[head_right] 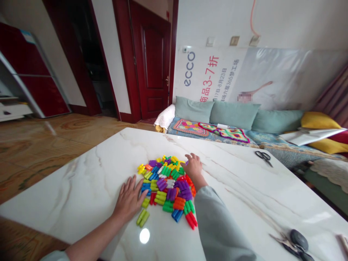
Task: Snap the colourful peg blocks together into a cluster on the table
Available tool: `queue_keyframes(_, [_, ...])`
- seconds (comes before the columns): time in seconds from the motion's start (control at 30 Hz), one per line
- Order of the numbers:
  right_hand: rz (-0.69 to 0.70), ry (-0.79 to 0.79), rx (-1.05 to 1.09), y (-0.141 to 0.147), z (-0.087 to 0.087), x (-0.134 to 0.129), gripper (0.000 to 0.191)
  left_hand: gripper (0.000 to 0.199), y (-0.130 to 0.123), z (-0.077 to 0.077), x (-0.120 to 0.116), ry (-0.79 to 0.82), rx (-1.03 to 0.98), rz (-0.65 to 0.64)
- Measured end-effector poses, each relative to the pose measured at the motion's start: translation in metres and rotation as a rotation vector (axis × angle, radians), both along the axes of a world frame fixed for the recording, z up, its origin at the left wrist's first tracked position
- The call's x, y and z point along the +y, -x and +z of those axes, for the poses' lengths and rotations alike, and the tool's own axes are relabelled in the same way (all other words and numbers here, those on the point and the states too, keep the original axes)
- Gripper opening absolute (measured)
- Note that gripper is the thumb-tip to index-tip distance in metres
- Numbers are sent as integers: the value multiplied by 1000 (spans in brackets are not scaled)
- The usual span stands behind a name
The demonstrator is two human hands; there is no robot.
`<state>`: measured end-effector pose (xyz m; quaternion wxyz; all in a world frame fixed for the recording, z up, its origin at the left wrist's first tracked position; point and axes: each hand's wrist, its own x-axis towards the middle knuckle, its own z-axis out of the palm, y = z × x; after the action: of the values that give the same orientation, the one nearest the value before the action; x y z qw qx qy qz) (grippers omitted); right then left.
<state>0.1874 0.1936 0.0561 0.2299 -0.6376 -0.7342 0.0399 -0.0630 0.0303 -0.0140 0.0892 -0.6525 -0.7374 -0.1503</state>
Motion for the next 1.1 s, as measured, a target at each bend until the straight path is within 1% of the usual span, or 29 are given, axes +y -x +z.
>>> queue_keyframes(0.03, [-48,57,-23,-9,-5,5,57,54,0,0,0,0,4,0])
queue_keyframes(0.07, [-60,110,-29,-17,-10,9,62,54,0,0,0,0,8,1])
queue_keyframes(0.13, [-13,187,-18,-24,-18,14,64,54,0,0,1,-1,11,2])
queue_keyframes(0.2, [72,217,-1,-22,-22,16,58,54,0,0,1,-1,12,2])
queue_keyframes(0.27, [133,237,12,-14,-20,16,53,54,0,0,1,1,9,1])
queue_keyframes(0.4, [192,275,26,5,-8,9,61,54,0,2,-1,3,5,-1])
queue_keyframes(0.5, [237,254,-28,16,5,-1,63,54,-1,3,-2,8,-2,1])
queue_keyframes(0.63, [353,161,-176,32,16,-17,62,55,-1,3,-2,18,-27,-2])
queue_keyframes(0.7, [436,140,-245,42,16,-24,63,58,-1,4,-2,18,-50,-12])
queue_keyframes(0.8, [524,112,-310,55,8,-32,70,61,0,5,-2,12,-87,-57])
queue_keyframes(0.87, [513,104,-326,62,1,-35,73,62,1,7,-3,17,-107,-101])
queue_keyframes(0.93, [457,99,-314,66,-4,-37,71,60,2,8,-3,36,-118,-131])
queue_keyframes(1.0, [378,104,-280,68,-8,-38,60,59,2,8,-3,56,-120,-137])
queue_keyframes(1.1, [287,150,-135,67,-12,-37,40,57,2,8,-3,66,-118,-130])
